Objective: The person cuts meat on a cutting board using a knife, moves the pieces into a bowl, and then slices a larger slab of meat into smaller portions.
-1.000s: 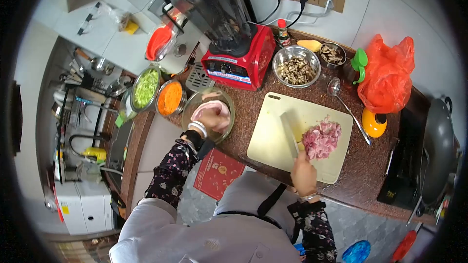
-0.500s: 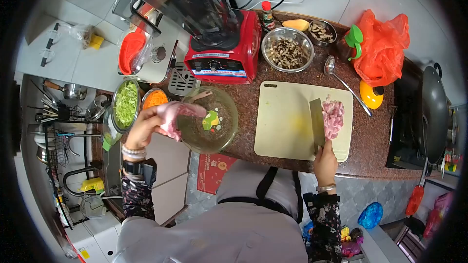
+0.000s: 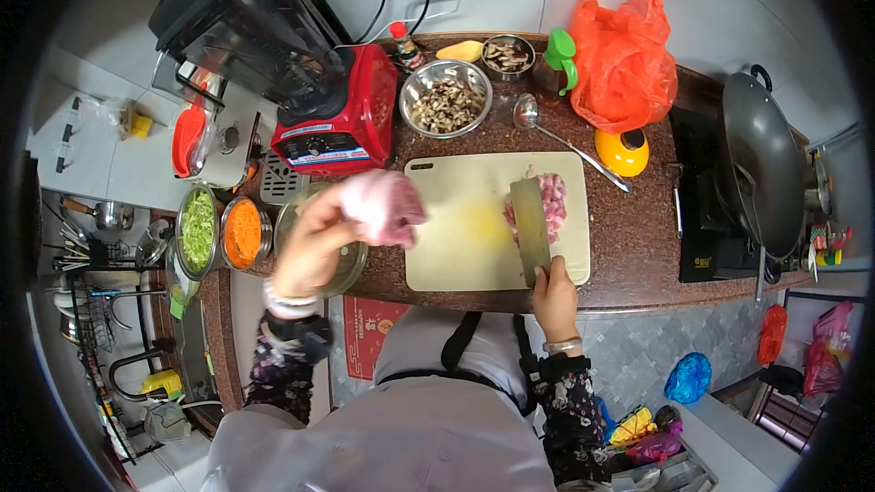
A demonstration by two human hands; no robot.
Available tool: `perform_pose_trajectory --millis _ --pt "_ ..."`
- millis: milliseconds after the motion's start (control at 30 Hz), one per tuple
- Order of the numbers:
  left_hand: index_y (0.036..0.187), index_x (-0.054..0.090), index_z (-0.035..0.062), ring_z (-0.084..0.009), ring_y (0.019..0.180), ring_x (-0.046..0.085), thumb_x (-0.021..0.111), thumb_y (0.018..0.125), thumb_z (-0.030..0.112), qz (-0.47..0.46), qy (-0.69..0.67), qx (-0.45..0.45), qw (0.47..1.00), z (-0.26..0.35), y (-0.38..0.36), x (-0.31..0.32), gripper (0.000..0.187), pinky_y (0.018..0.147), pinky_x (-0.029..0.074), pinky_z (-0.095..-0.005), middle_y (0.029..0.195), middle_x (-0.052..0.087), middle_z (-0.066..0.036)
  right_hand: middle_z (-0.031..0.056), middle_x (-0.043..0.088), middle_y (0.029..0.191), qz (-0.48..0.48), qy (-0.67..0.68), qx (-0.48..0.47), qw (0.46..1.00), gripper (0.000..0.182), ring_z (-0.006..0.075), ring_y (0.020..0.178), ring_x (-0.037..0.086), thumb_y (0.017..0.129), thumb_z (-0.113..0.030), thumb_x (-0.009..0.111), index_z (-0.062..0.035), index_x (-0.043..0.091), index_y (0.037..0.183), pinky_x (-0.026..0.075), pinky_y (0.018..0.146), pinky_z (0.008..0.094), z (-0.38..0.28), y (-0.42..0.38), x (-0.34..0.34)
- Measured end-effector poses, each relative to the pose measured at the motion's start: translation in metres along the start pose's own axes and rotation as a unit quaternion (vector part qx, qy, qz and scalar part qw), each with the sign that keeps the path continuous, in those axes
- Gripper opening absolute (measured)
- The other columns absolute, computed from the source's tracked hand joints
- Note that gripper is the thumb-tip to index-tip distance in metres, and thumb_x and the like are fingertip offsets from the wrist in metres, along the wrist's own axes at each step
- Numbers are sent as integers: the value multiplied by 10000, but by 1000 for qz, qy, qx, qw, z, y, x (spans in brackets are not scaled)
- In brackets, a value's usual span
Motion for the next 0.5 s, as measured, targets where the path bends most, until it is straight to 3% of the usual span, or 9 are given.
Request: perform_pose_trajectory --millis 67,133,200,267,300,333,400,467,500 --pt "1253 504 -15 -179 977 635 556 817 -13 -50 -67 -45 996 -47 22 18 440 871 500 -309 1116 633 -87 286 560 699 -1 19 -5 1000 158 493 701 562 886 -76 558 1 422 908 422 546 500 6 -3 -8" --pt "1231 515 -11 -174 999 622 557 836 -7 28 -87 -86 992 -148 44 13 397 873 501 -311 1087 636 -79 279 571 719 -5 25 -8 1000 159 491 710 563 892 -89 556 -2 424 912 426 554 499 13 -3 -12" --pt "1219 518 -7 -178 995 611 587 854 21 122 -58 -69 988 -222 47 13 373 861 510 -327 1065 634 -82 269 589 753 -23 21 -26 999 158 485 730 569 895 -110 550 -16 424 917 436 582 517 14 2 -16" --pt "1213 522 -1 -180 978 603 611 870 80 273 -53 -63 959 -221 10 25 363 845 516 -342 1072 622 -87 278 571 737 -39 17 -50 998 159 492 701 554 898 -98 544 -1 418 903 418 562 514 20 6 -17" --pt "1213 519 7 -197 960 605 606 899 187 296 -113 -126 940 -218 -14 17 372 850 516 -352 1078 604 -94 281 567 737 -47 36 -57 997 153 492 702 554 899 -92 541 5 423 913 421 566 505 26 8 -16" --pt "1210 489 -47 -248 1062 593 554 935 301 311 -196 -161 916 -201 -35 13 448 940 483 -371 1139 581 -153 284 563 737 -56 53 -62 995 148 492 704 553 899 -85 538 11 427 923 423 569 496 31 9 -15" --pt "1180 480 -77 -270 1061 594 496 957 408 439 -324 -172 820 -194 -73 -15 534 927 498 -371 1119 579 -183 283 551 724 -83 79 -70 991 144 481 694 558 903 -78 529 23 435 943 427 575 473 26 11 -19" --pt "1191 454 -101 -288 1030 609 445 976 420 485 -379 -118 779 -194 -100 -56 563 892 527 -364 1105 578 -194 281 539 713 -87 72 -104 988 152 444 626 536 912 -74 517 43 453 983 424 562 442 31 14 -15" --pt "1167 468 -93 -299 999 620 456 985 300 466 -375 -55 799 -217 -112 -86 433 871 548 -360 1097 580 -205 280 544 714 -110 63 -82 989 162 433 613 538 914 -77 517 50 458 995 424 554 437 33 17 -14"
Point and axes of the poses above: each hand's wrist, its own y-axis towards the middle knuckle, its own x-axis out of the palm, z = x × y, the point moved 1 cm from there along y, towards the middle knuckle
